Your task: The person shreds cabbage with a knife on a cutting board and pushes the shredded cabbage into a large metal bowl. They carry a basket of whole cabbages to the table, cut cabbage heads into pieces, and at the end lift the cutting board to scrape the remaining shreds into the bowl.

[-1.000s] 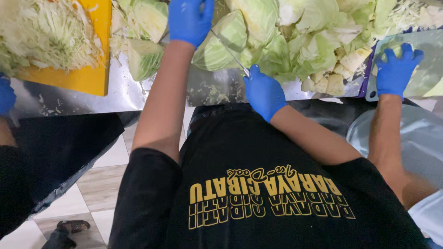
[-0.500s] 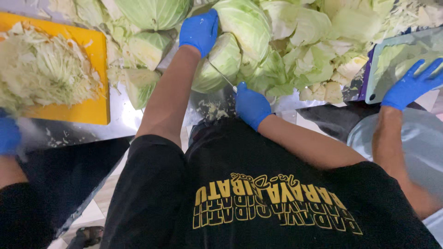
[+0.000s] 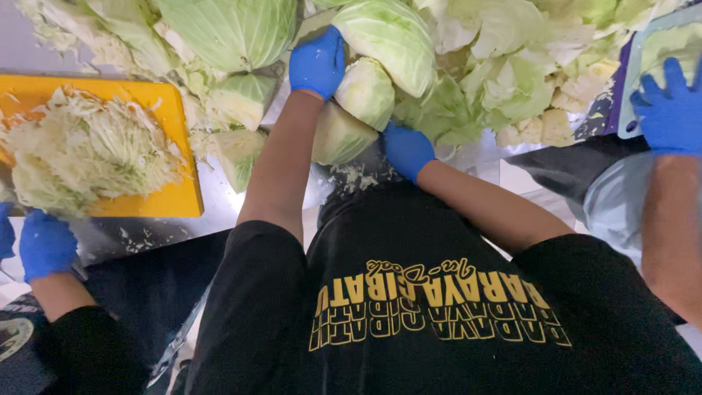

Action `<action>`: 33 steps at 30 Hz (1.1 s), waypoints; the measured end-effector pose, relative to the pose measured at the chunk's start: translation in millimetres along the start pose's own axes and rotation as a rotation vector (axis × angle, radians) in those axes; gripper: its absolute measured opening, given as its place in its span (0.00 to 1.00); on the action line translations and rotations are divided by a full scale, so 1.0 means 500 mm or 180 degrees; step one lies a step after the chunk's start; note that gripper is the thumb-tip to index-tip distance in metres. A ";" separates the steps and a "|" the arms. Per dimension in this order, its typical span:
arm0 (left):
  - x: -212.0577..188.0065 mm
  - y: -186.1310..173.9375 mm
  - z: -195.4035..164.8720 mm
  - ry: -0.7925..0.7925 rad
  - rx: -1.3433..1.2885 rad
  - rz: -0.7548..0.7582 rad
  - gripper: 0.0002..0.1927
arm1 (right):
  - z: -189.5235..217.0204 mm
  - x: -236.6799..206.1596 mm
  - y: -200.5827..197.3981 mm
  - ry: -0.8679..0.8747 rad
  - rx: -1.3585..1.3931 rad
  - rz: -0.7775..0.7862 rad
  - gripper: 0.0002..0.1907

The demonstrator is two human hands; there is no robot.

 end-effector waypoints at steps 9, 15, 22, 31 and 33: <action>-0.294 -0.160 -0.080 -0.0983 -0.0900 -0.0268 0.47 | 0.082 -0.068 -0.243 -0.0806 0.0761 -0.1319 0.53; -0.404 -0.052 -0.091 -0.1511 -0.1933 -0.0311 0.61 | 0.158 0.031 -0.288 -0.0600 0.0590 -0.0763 0.54; -0.434 0.004 -0.035 -0.1738 -0.2854 -0.0149 0.48 | 0.085 -0.027 -0.246 -0.1204 0.1449 -0.1407 0.49; -0.429 -0.021 -0.045 -0.1944 -0.1800 0.0217 0.57 | -0.279 0.080 -0.328 -0.0278 0.3830 -0.2689 0.28; -0.426 -0.026 -0.052 -0.1953 -0.1731 0.0239 0.53 | -0.285 0.084 -0.333 0.0022 0.3620 -0.2942 0.23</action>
Point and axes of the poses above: each hand's wrist, its own x-axis towards the middle knuckle, its own y-axis out of the palm, z = x × y, the point moved 1 cm from there along x, towards the middle knuckle, and after that the axes turned 1 degree about y, right-handed, at the moved point
